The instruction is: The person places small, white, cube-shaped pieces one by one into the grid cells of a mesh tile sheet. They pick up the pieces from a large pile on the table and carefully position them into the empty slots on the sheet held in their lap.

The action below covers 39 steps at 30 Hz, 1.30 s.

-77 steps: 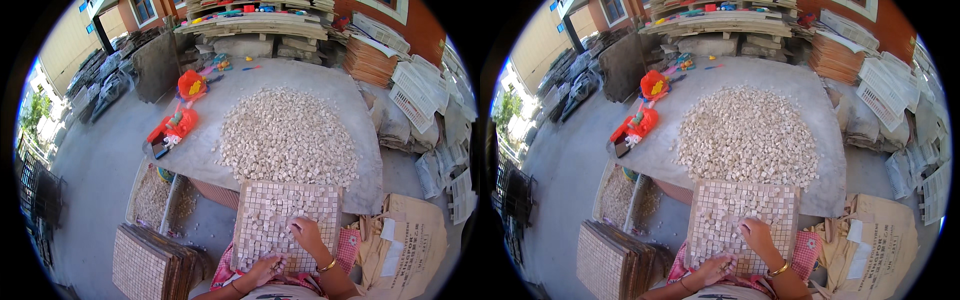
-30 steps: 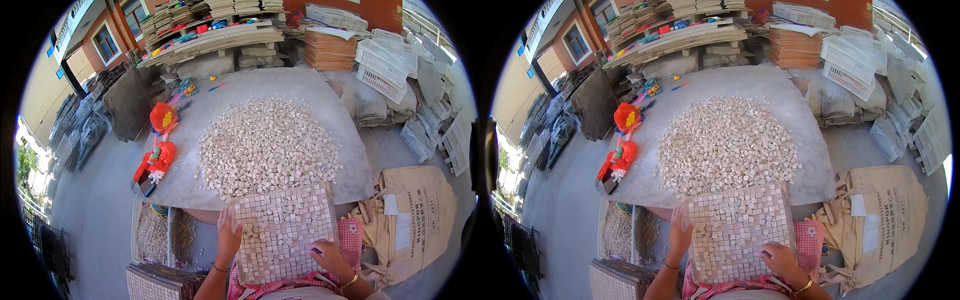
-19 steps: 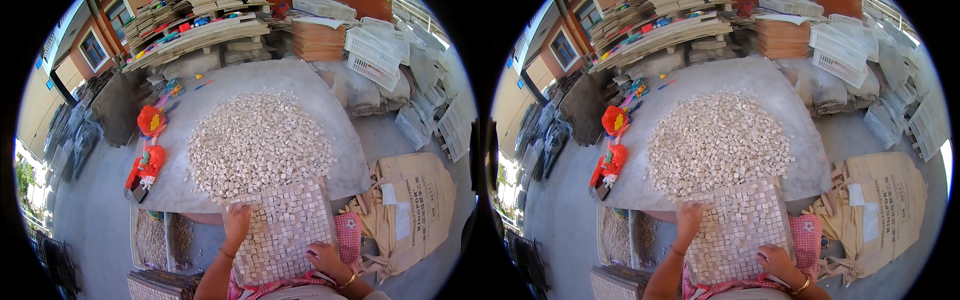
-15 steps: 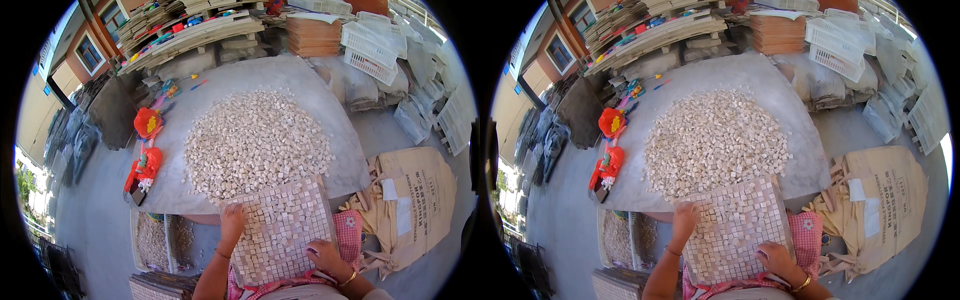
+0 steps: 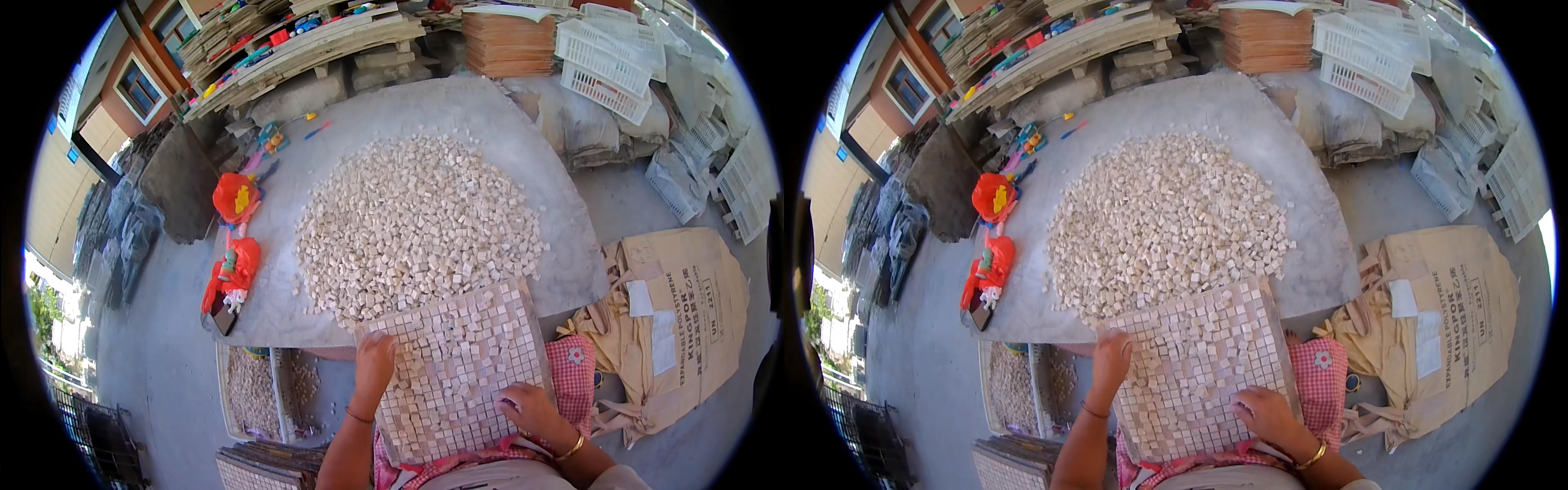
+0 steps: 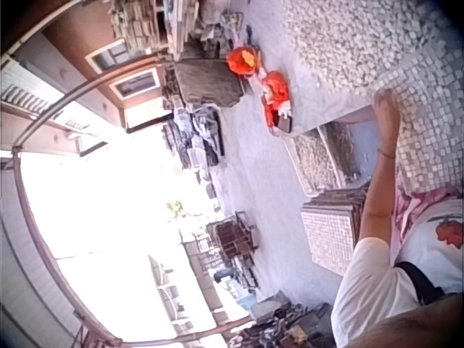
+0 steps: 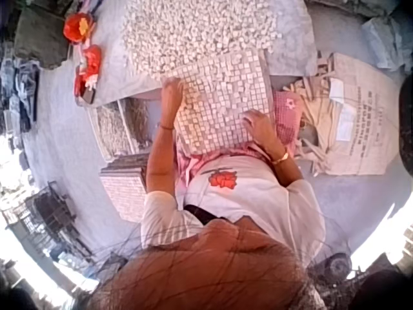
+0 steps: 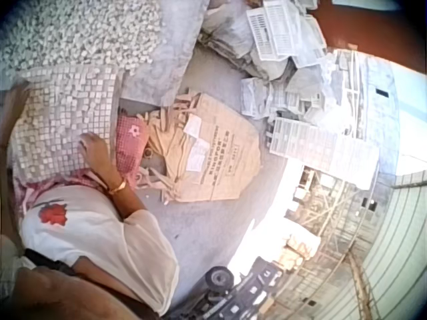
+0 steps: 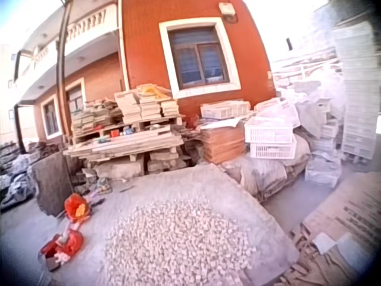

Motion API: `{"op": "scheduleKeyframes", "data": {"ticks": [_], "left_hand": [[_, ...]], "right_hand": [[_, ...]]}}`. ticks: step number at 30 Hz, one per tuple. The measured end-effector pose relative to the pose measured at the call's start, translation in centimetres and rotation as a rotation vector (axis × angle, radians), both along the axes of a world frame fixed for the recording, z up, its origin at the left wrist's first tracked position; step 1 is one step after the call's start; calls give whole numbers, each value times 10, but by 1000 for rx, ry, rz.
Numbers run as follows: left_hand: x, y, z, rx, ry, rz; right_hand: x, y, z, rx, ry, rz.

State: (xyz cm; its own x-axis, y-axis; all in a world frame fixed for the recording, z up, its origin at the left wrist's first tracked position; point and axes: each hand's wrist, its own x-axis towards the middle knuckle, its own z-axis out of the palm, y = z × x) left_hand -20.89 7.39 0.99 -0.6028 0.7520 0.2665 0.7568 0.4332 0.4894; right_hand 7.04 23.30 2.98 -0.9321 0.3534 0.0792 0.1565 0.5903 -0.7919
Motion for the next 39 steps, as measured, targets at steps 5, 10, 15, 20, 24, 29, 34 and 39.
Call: {"op": "scheduleKeyframes", "data": {"ticks": [5,10,15,20,24,29,34,39], "left_hand": [[18,10,24,-17,20,-83],[21,8,10,-36,28,-68],[18,2,14,147,-295,76],[40,-32,11,792,-1265,250],[61,-35,23,949,-1517,334],[61,-41,20,624,-1263,381],[54,-24,16,380,-837,348],[44,-2,16,201,-325,177]], "right_hand": [[0,1,1,-3,-7,-3],[-3,0,5,8,-2,11],[-15,2,14,-39,13,40],[-78,-1,11,54,125,116],[-144,-4,9,253,167,160],[-179,-9,1,456,154,285],[-185,-3,-6,473,95,300],[-158,17,14,-166,-44,167]]}}
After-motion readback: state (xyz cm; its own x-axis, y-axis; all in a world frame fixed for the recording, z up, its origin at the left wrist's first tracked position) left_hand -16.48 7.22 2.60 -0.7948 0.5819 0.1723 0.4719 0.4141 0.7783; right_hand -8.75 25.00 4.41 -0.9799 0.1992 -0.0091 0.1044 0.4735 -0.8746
